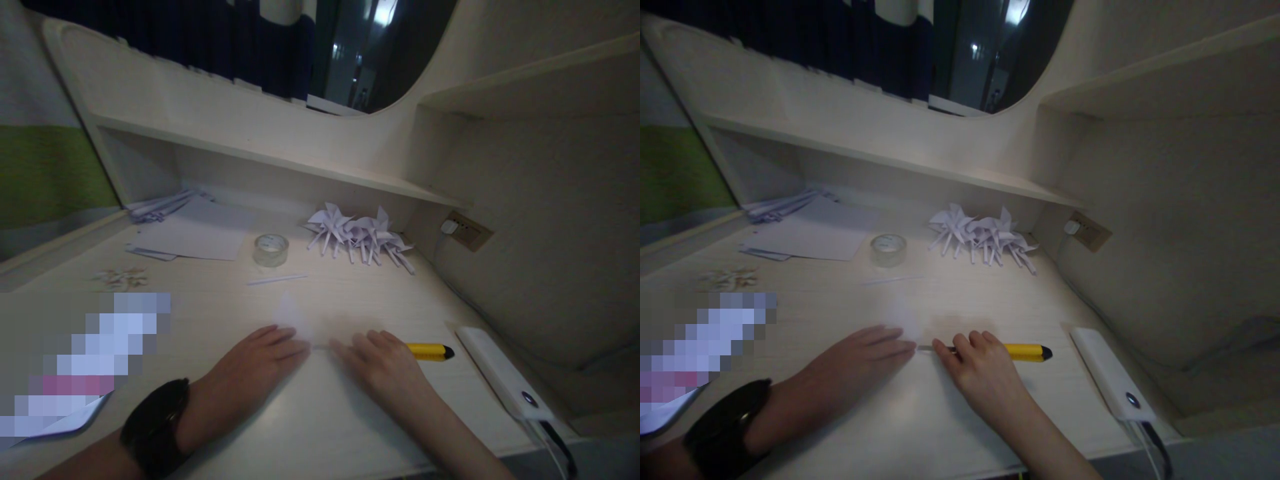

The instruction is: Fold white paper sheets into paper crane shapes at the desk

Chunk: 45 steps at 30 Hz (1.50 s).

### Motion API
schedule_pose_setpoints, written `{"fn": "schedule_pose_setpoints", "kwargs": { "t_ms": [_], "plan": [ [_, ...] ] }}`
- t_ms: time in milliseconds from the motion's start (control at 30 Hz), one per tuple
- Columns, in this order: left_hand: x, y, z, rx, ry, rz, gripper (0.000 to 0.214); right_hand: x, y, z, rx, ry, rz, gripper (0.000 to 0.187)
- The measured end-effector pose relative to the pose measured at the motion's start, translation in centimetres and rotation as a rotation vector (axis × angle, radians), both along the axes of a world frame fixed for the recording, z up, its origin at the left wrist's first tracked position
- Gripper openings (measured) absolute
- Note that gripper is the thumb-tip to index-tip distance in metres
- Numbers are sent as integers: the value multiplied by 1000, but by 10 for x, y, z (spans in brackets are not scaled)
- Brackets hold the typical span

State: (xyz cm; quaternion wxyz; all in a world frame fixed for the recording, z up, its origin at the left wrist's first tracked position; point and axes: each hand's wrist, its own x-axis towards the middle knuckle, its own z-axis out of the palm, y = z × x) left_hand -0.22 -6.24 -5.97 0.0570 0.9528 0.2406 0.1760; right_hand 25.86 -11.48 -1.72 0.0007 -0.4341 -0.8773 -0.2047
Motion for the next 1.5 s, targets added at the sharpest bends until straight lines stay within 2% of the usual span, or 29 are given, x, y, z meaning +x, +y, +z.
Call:
{"fn": "schedule_pose_setpoints", "kwargs": {
  "t_ms": [233,367,533,700,833,1067,1500],
  "plan": [
    [3,0,10,-2,-32,-12,34,6,1,2,11,50,11,38],
    [1,-1,12,20,-67,32,33,12,2,3,12,104,-19,39],
    [3,-2,13,30,-19,50,34,13,5,0,-3,125,-74,42],
    [10,-9,24,-25,73,42,28,13,8,-5,-4,107,-79,42],
    [13,-14,31,-53,48,47,33,12,9,-4,-7,110,-81,41],
    [11,-14,28,-39,38,35,40,9,10,-4,-13,71,-57,41],
    [9,-14,24,-13,86,29,40,10,10,-5,-13,56,-65,41]
  ]
}}
